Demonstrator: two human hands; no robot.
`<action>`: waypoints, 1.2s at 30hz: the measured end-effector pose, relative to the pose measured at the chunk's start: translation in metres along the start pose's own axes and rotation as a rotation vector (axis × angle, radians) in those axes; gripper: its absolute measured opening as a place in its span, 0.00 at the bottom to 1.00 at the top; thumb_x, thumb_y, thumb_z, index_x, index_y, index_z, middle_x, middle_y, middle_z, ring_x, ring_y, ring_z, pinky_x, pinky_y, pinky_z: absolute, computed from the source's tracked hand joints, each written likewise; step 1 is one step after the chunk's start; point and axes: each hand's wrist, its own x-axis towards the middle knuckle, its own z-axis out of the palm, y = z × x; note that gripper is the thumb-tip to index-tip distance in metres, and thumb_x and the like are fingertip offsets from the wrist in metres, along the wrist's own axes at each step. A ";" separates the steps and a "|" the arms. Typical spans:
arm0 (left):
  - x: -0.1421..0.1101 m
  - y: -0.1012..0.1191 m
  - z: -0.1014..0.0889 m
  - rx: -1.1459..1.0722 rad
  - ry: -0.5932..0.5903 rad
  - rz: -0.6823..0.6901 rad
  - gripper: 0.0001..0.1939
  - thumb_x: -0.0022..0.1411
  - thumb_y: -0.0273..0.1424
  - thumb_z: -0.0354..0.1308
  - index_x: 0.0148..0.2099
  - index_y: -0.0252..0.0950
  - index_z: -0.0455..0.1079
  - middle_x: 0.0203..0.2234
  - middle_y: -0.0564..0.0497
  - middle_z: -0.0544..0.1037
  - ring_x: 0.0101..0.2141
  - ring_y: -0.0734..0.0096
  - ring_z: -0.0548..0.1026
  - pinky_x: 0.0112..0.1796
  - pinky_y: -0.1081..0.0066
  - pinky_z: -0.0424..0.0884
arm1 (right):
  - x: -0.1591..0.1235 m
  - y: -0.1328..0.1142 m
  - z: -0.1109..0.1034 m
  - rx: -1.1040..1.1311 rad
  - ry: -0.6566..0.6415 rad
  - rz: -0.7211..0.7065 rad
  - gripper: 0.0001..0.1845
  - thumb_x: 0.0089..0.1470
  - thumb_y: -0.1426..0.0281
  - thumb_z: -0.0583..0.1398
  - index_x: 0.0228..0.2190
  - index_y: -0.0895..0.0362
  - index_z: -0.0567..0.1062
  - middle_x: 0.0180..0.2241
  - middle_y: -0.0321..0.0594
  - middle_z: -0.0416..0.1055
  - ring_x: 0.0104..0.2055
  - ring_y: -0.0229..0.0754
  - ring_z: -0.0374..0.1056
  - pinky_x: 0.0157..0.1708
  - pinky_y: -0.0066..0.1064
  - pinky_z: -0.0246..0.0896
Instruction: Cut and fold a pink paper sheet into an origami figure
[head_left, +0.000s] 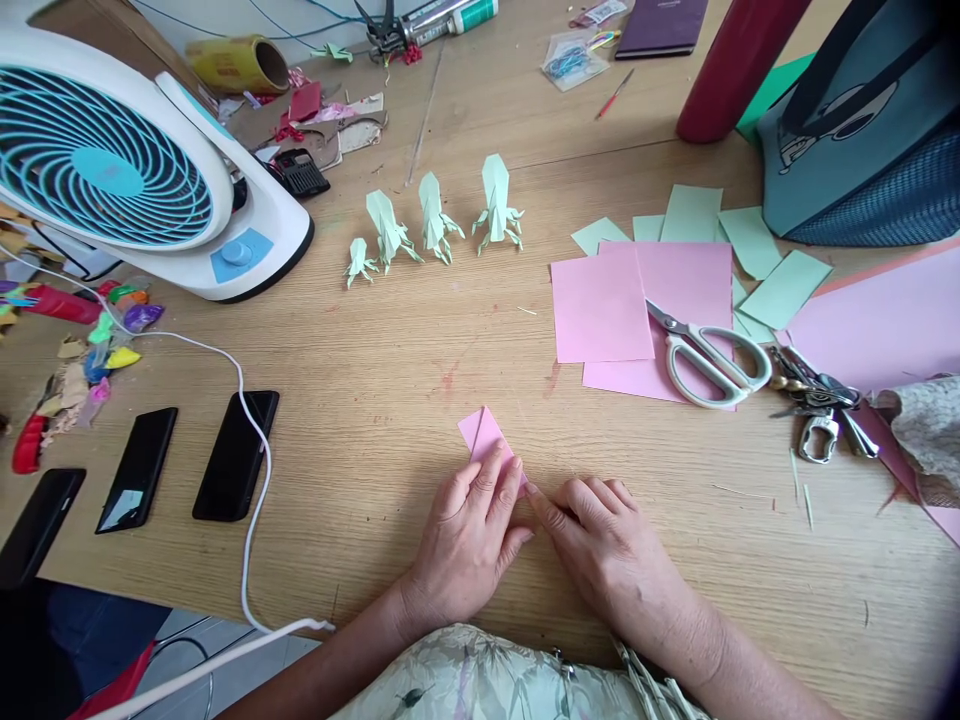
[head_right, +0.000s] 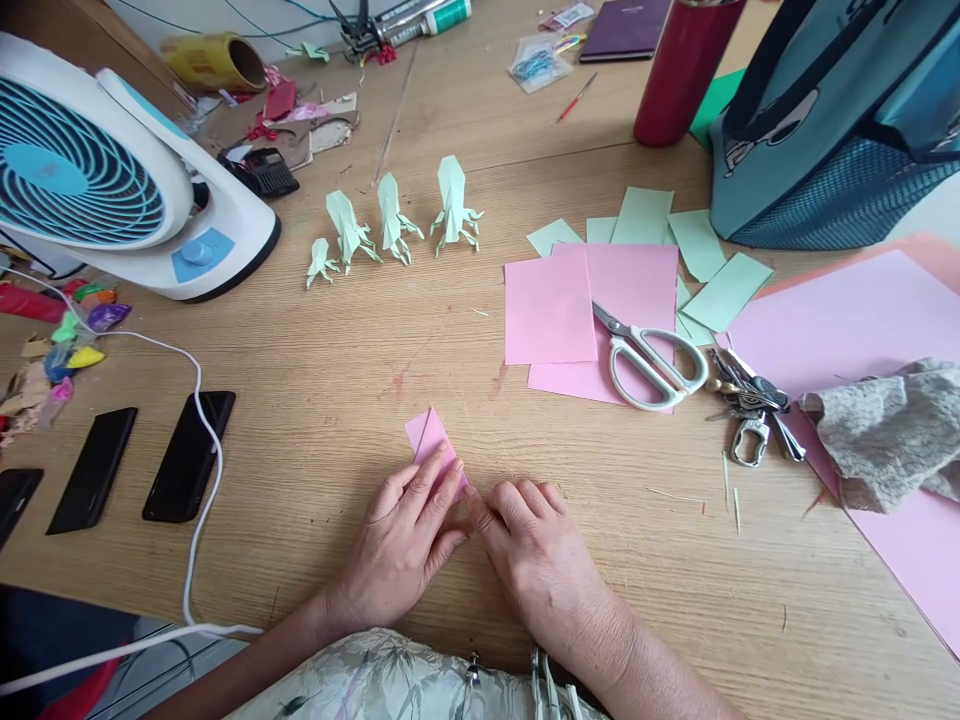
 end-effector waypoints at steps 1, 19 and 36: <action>0.000 0.000 0.000 -0.001 -0.003 -0.005 0.27 0.72 0.39 0.47 0.62 0.22 0.63 0.62 0.31 0.65 0.57 0.49 0.66 0.53 0.58 0.63 | 0.000 0.000 0.000 0.001 0.001 0.000 0.19 0.65 0.76 0.51 0.55 0.62 0.71 0.32 0.43 0.66 0.33 0.45 0.58 0.33 0.37 0.54; 0.012 0.000 -0.002 -0.003 0.006 -0.115 0.29 0.70 0.38 0.50 0.64 0.21 0.59 0.62 0.30 0.64 0.50 0.50 0.70 0.50 0.56 0.69 | 0.002 -0.001 -0.001 0.009 0.035 -0.002 0.17 0.66 0.76 0.51 0.51 0.62 0.73 0.31 0.42 0.66 0.31 0.44 0.59 0.32 0.37 0.56; 0.031 -0.024 0.000 0.055 -0.041 -0.234 0.25 0.70 0.29 0.45 0.66 0.27 0.57 0.65 0.40 0.61 0.50 0.56 0.72 0.50 0.59 0.68 | 0.002 -0.002 -0.003 -0.001 0.027 0.012 0.13 0.63 0.78 0.54 0.46 0.61 0.75 0.32 0.43 0.67 0.33 0.45 0.60 0.33 0.37 0.54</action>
